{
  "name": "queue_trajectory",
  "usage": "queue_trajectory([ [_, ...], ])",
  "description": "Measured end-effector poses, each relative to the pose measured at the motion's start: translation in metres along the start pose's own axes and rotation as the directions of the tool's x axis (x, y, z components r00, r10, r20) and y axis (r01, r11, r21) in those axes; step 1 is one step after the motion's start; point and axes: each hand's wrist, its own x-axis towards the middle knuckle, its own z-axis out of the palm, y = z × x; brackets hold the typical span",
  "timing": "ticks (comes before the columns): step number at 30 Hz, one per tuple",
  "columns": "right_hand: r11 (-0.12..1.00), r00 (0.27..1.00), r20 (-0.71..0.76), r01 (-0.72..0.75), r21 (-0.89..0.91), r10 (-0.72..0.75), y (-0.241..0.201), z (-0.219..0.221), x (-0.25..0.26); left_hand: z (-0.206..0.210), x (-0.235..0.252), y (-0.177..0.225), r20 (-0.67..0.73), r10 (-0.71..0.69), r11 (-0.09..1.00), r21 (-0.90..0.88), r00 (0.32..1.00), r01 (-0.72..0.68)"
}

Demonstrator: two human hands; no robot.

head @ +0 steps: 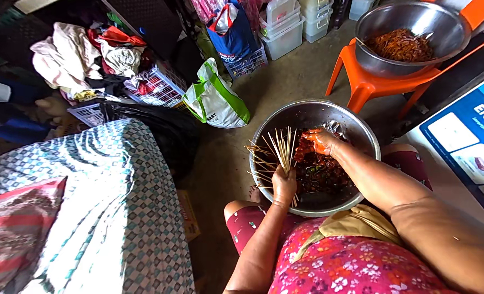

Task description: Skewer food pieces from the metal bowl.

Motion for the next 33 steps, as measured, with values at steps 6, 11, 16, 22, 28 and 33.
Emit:
queue_trajectory([
  [6, 0.999, 0.999, 0.017, -0.039, 0.026, 0.039, 0.004, 0.001, 0.004, 0.0, -0.002, 0.003, -0.015, 0.027, 0.995, 0.099, 1.0, -0.026],
  [11, 0.997, 0.998, 0.001, -0.06, 0.048, 0.06, 0.005, 0.002, 0.004, 0.0, -0.001, 0.005, -0.019, 0.01, 0.992, 0.124, 1.0, -0.008],
  [16, 0.993, 0.993, 0.001, -0.121, -0.01, 0.121, 0.01, -0.003, 0.009, -0.015, 0.008, 0.016, 0.005, -0.023, 0.971, 0.236, 1.0, 0.021],
  [22, 0.914, 0.983, -0.154, -0.151, -0.376, 0.099, 0.016, -0.014, 0.026, -0.052, 0.044, 0.041, 0.122, -0.13, 0.893, 0.446, 0.984, 0.063],
  [28, 0.547, 0.944, -0.245, -0.088, -0.832, -0.222, 0.012, -0.043, 0.039, -0.072, 0.07, 0.047, 0.119, -0.142, 0.738, 0.674, 0.983, 0.025],
  [33, 0.264, 0.984, -0.101, -0.06, -0.963, -0.144, 0.022, -0.036, 0.037, -0.085, 0.051, 0.069, -0.048, -0.032, 0.743, 0.667, 0.998, 0.056],
])
